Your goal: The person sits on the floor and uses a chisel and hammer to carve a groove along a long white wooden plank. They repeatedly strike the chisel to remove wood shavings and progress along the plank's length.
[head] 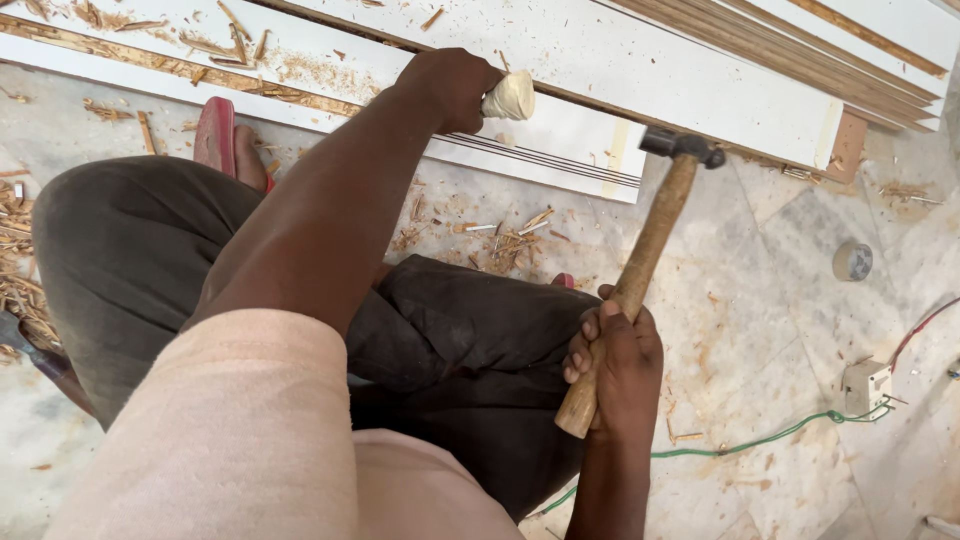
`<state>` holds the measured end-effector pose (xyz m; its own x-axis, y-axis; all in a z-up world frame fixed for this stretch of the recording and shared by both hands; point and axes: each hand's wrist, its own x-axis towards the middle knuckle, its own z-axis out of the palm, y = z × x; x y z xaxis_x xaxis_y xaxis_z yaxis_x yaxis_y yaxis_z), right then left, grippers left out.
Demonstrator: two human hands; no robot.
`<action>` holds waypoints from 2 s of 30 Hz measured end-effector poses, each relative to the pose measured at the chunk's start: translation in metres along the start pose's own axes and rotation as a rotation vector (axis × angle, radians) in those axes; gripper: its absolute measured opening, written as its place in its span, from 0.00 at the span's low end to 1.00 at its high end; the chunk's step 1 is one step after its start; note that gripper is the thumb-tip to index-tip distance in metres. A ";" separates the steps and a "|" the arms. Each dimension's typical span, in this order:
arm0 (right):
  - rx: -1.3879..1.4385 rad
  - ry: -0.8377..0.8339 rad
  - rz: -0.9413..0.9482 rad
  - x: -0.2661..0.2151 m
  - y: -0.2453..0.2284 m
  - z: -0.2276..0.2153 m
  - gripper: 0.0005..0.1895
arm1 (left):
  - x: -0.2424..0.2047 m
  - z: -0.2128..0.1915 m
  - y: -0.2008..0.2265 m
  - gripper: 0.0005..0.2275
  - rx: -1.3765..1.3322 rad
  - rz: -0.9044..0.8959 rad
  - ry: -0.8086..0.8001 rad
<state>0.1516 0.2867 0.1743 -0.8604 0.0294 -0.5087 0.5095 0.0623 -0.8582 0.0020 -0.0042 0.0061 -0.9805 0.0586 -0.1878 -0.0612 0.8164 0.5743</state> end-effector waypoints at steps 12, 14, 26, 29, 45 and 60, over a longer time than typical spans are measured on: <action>-0.077 0.142 -0.195 -0.010 -0.005 0.010 0.14 | 0.007 0.007 0.017 0.13 0.130 0.041 -0.186; -0.135 0.056 -0.156 -0.011 0.018 0.025 0.13 | 0.007 0.008 0.019 0.12 0.145 0.037 -0.212; -0.047 0.155 -0.136 -0.007 -0.005 0.008 0.15 | 0.003 0.012 0.018 0.12 0.130 0.023 -0.209; -0.032 0.078 -0.058 -0.008 0.019 0.027 0.16 | 0.006 0.012 0.021 0.11 0.145 0.028 -0.217; -0.110 -0.184 0.218 -0.002 0.037 0.029 0.11 | 0.013 0.022 0.023 0.12 0.194 0.007 -0.247; 0.006 -0.174 0.148 0.002 0.072 0.028 0.11 | 0.009 0.018 0.020 0.12 0.332 0.043 -0.247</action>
<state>0.1866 0.2637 0.1098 -0.7626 -0.1352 -0.6326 0.6303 0.0647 -0.7736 -0.0046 0.0229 0.0013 -0.9040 0.1994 -0.3781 0.0815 0.9487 0.3054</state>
